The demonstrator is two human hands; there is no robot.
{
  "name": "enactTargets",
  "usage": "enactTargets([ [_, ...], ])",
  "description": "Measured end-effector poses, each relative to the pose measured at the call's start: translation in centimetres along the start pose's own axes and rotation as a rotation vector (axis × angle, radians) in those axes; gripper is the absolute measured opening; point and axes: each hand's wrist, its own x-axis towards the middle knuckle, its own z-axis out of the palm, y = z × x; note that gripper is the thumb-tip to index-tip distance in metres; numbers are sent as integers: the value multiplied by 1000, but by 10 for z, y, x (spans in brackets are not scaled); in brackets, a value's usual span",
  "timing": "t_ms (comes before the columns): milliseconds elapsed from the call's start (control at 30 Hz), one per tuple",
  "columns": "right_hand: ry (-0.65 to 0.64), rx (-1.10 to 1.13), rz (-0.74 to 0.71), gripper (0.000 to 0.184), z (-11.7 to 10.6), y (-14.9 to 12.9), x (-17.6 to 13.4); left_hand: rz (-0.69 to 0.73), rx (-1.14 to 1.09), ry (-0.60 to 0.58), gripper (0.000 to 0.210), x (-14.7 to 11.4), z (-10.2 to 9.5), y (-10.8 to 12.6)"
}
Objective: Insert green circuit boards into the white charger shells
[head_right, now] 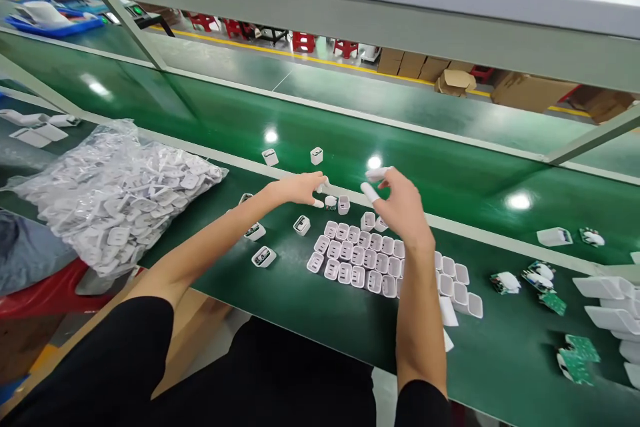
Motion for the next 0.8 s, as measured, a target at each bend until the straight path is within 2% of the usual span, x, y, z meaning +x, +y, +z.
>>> enactTargets([
  [67, -209, -168, -57, 37, 22, 2, 3, 41, -22, -26, 63, 3, 11, 2],
  [133, -366, -290, -111, 38, 41, 5, 6, 80, -39, -26, 62, 7, 18, 3],
  [233, -439, -339, -131, 30, 57, 8, 6, 130, -63, 11, 42, 11, 25, 3],
  [367, -416, -360, -125, 40, 50, 10, 3, 153, -107, 134, 31, 10, 29, 2],
  [500, -381, -336, -104, 49, 31, 5, 1, 180, -176, 307, 33, 6, 19, 8],
  [567, -351, -218, -81, 49, 24, -2, 0, 204, -210, 385, 36, 2, 7, 17],
  [633, -289, 0, -39, 48, 18, -10, 0, 272, -196, 495, 38, -3, -5, 28],
  [700, -197, 215, 7, 47, 16, -19, -1, 355, -104, 633, 36, -10, -14, 41],
  [800, -55, 364, 47, 54, 21, -31, -1, 395, 99, 776, 28, -18, -20, 59],
])
